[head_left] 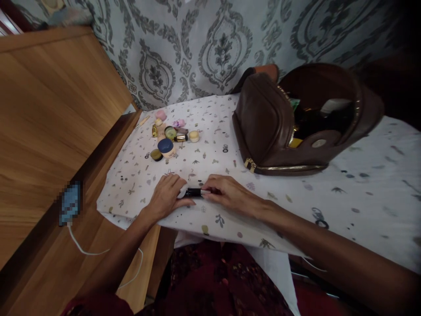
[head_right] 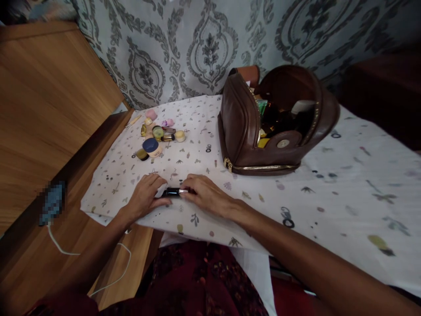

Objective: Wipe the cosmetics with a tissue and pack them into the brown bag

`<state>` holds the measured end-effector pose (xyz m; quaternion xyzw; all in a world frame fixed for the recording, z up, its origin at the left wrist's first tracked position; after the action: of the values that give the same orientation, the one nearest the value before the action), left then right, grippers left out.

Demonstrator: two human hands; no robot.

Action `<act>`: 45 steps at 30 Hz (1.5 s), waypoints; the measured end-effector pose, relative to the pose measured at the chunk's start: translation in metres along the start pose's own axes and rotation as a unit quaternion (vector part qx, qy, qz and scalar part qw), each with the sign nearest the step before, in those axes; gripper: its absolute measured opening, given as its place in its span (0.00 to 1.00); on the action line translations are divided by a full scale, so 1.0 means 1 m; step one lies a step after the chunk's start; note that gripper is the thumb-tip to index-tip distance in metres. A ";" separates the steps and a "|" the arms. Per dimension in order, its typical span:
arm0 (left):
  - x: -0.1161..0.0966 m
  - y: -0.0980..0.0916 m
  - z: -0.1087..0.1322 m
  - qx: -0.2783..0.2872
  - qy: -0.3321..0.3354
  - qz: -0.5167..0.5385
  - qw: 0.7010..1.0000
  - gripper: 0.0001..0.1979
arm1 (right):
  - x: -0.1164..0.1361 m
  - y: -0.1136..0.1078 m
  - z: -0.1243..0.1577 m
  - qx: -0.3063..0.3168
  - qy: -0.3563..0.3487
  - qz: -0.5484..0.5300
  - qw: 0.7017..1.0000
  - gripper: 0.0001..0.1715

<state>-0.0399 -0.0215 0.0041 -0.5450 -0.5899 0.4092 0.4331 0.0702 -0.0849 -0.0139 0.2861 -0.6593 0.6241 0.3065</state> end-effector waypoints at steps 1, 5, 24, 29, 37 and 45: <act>-0.002 -0.001 0.001 0.008 0.004 0.005 1.000 0.22 | 0.001 0.000 0.001 -0.003 -0.001 0.001 1.000 0.08; -0.006 -0.009 0.006 -0.006 0.004 0.027 1.000 0.20 | 0.005 -0.005 0.003 -0.013 -0.007 -0.025 1.000 0.10; -0.031 -0.029 -0.024 -0.100 0.013 0.075 0.992 0.12 | -0.027 -0.003 -0.007 -0.014 0.087 -0.411 0.907 0.19; -0.026 -0.026 -0.019 -0.061 0.009 0.065 0.996 0.12 | -0.029 -0.003 -0.007 -0.025 0.081 -0.401 0.912 0.17; 0.003 -0.024 0.030 -0.036 -0.062 0.111 0.991 0.14 | -0.034 0.001 -0.008 -0.003 0.109 -0.401 0.910 0.17; 0.004 -0.023 0.029 -0.055 -0.093 0.136 0.985 0.15 | -0.030 0.002 -0.007 0.009 0.101 -0.385 0.917 0.16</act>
<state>-0.0743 -0.0198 0.0176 -0.6031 -0.5695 0.4797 0.2860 0.0880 -0.0783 -0.0380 0.4563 -0.4581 0.4897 0.5849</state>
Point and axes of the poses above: each hand's wrist, its own z-axis away from the middle knuckle, its own y-axis out of the palm, x = y × z, the point moved 9 cm from there along -z, towards the middle knuckle, and after that the axes turned 9 degrees about y, right-handed, at the moved point
